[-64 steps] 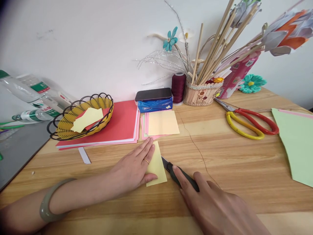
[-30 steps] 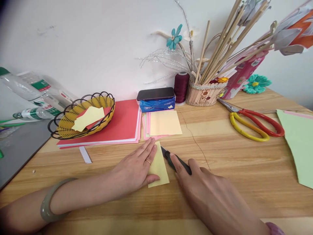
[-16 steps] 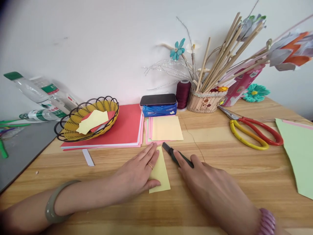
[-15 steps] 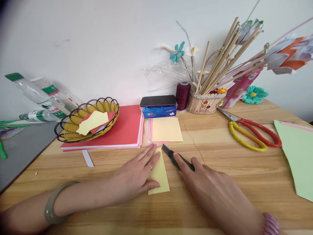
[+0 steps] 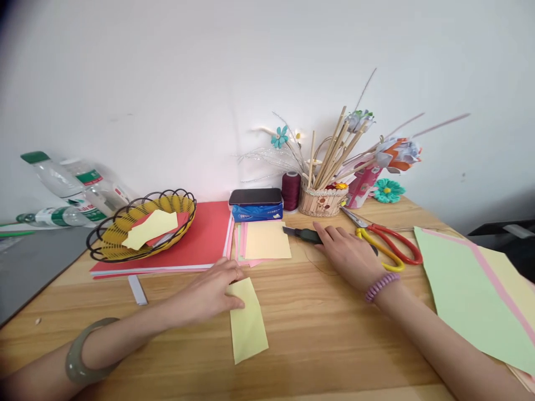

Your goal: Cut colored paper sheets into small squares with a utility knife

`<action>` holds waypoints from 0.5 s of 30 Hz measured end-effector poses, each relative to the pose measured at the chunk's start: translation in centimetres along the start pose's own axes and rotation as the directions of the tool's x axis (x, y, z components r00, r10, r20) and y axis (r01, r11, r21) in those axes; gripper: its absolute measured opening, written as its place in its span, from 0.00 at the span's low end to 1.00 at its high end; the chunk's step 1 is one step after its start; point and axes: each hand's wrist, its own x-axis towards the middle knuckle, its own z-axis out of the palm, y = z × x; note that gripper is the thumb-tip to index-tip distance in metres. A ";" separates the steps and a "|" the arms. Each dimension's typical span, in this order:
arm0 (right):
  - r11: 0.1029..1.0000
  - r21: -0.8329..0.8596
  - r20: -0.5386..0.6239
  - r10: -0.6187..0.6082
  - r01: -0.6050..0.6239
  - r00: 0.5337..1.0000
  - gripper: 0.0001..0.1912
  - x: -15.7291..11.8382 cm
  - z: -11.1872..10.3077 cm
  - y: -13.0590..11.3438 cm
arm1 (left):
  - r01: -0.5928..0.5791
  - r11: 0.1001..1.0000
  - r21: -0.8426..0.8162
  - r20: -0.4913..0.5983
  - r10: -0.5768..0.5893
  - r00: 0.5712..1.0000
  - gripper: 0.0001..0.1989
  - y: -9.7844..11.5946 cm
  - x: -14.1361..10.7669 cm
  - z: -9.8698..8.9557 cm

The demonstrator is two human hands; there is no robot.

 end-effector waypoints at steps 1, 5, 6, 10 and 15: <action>1.000 0.000 -0.004 0.010 -0.010 1.000 0.17 0.4 0.4 0.0 | -0.011 1.000 0.014 -0.016 0.011 1.000 0.08 0.2 -0.2 0.0; 0.999 0.020 -0.049 0.028 -0.027 0.998 0.17 0.6 1.3 -0.4 | -0.021 0.999 -0.027 0.015 0.022 1.000 0.06 1.1 -0.9 -1.0; 0.999 0.026 -0.059 0.031 -0.029 0.998 0.17 0.5 1.5 -0.5 | -0.020 0.997 -0.077 0.013 0.021 1.000 0.06 1.1 -1.0 -1.8; 0.998 0.044 -0.066 0.038 -0.035 0.997 0.17 0.2 1.7 -0.5 | 0.071 0.989 -0.133 -0.357 -0.115 0.927 0.09 -1.7 -1.3 -7.0; 0.998 0.051 -0.063 0.050 -0.047 0.997 0.17 0.1 1.7 -0.7 | 0.440 0.889 0.128 -0.671 -0.249 0.698 0.22 -8.5 -2.2 -12.0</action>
